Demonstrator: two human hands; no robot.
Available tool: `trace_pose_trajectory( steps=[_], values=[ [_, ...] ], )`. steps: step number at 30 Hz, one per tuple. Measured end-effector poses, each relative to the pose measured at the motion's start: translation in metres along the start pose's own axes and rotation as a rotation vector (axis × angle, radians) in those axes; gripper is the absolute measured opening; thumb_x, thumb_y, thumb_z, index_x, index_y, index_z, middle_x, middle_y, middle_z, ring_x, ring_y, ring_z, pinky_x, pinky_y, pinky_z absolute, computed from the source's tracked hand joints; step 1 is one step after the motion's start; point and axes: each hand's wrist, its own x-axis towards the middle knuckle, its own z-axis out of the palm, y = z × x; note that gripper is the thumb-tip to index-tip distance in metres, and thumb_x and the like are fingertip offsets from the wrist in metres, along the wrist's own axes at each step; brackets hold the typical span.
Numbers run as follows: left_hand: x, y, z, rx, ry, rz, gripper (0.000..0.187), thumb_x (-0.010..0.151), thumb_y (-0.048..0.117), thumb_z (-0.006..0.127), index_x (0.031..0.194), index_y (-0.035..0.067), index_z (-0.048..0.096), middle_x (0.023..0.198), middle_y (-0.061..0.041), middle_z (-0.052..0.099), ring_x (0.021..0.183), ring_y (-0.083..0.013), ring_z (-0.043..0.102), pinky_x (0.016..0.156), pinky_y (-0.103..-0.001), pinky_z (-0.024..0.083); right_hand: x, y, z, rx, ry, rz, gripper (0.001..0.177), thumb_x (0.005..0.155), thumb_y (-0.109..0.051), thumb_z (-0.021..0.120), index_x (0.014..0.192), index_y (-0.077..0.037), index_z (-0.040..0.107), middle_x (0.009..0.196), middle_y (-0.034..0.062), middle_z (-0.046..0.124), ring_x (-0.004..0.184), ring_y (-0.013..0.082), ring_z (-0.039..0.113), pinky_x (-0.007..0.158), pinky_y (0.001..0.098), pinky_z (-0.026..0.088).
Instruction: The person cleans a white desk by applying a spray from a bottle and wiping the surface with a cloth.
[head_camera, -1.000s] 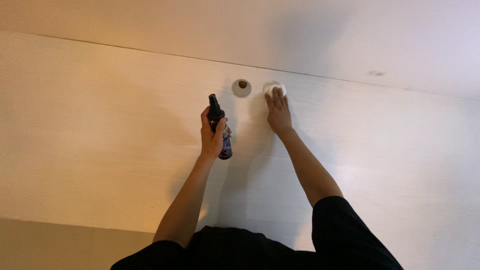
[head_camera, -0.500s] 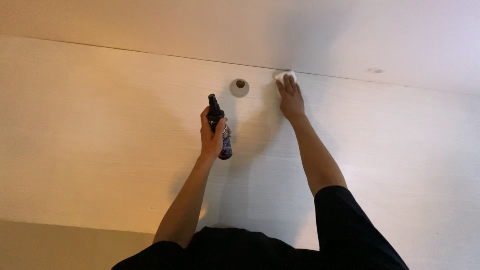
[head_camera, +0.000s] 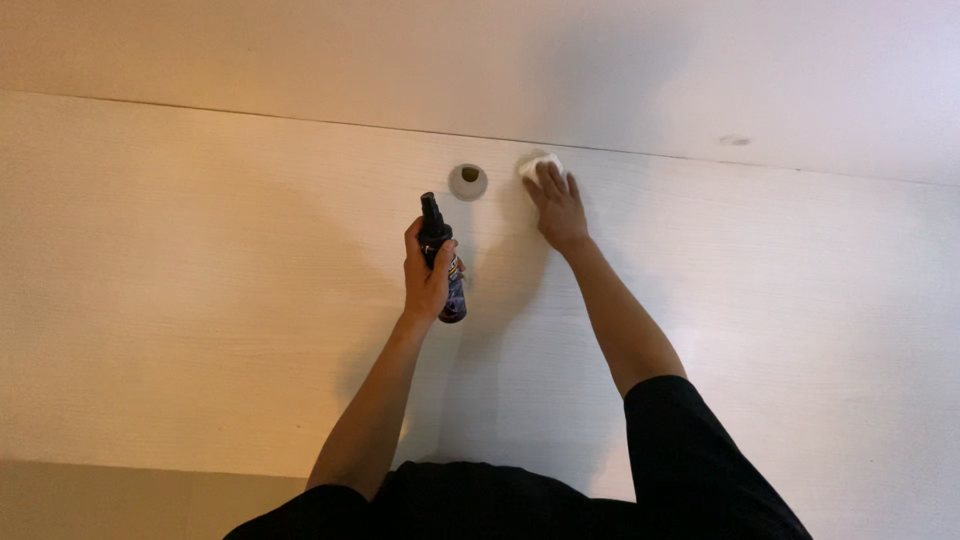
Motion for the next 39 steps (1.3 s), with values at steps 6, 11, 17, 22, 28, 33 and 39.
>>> trace_pose_trajectory(
  steps=[6,11,17,22,28,33,39],
  values=[
    [0.000,0.007,0.001,0.014,0.013,-0.037,0.057,0.103,0.014,0.062,0.149,0.003,0.032,0.098,-0.009,0.062,0.071,-0.0139,0.063,0.064,-0.031,0.058,-0.002,0.051,-0.013,0.045,0.085,0.079,0.069,0.090,0.012,0.048,0.153,-0.016,0.053,0.167,0.0139,0.035,0.155,0.0351,0.027,0.125,0.0490,0.026],
    [0.001,0.006,-0.001,0.005,-0.013,0.026,0.056,0.105,0.015,0.060,0.151,0.004,0.030,0.100,-0.008,0.061,0.074,-0.0131,0.063,0.066,-0.031,0.059,-0.038,0.050,-0.007,0.081,0.160,0.148,0.066,0.090,0.013,0.049,0.151,-0.012,0.055,0.167,0.0151,0.037,0.156,0.0369,0.028,0.126,0.0483,0.028],
    [-0.002,0.010,0.006,0.023,-0.025,-0.001,0.055,0.105,0.015,0.060,0.150,0.004,0.031,0.100,-0.008,0.062,0.074,-0.0135,0.064,0.066,-0.032,0.059,-0.056,0.019,0.006,0.127,0.158,0.095,0.059,0.093,0.009,0.050,0.149,-0.008,0.054,0.166,0.0187,0.034,0.155,0.0390,0.025,0.126,0.0510,0.026],
    [-0.005,0.012,0.015,0.023,-0.017,-0.029,0.057,0.103,0.017,0.061,0.150,0.004,0.031,0.100,-0.008,0.061,0.074,-0.0140,0.064,0.065,-0.032,0.059,-0.033,0.034,-0.002,0.126,0.082,0.010,0.066,0.091,0.012,0.048,0.153,-0.009,0.052,0.169,0.0168,0.031,0.158,0.0364,0.020,0.129,0.0485,0.023],
    [-0.002,0.010,0.014,0.053,-0.028,-0.022,0.057,0.103,0.017,0.062,0.149,0.004,0.032,0.100,-0.008,0.063,0.074,-0.0139,0.066,0.066,-0.032,0.059,-0.023,0.065,-0.033,-0.039,-0.052,0.157,0.081,0.083,0.017,0.047,0.156,-0.018,0.046,0.167,0.0128,0.027,0.154,0.0306,0.019,0.124,0.0480,0.018],
    [0.004,0.010,0.014,0.121,-0.031,0.000,0.055,0.104,0.017,0.062,0.149,0.005,0.033,0.097,-0.008,0.063,0.073,-0.0139,0.065,0.065,-0.031,0.058,-0.060,0.076,-0.029,0.126,0.017,0.332,0.070,0.089,0.013,0.050,0.155,-0.011,0.047,0.167,0.0154,0.029,0.155,0.0351,0.021,0.126,0.0445,0.024],
    [0.007,0.013,0.027,0.090,-0.051,-0.039,0.056,0.104,0.017,0.062,0.150,0.004,0.032,0.096,-0.008,0.063,0.073,-0.0133,0.062,0.064,-0.030,0.057,-0.085,0.049,-0.010,0.109,0.066,0.225,0.069,0.089,0.014,0.049,0.153,-0.011,0.050,0.167,0.0153,0.034,0.156,0.0374,0.024,0.127,0.0465,0.026]
  ],
)
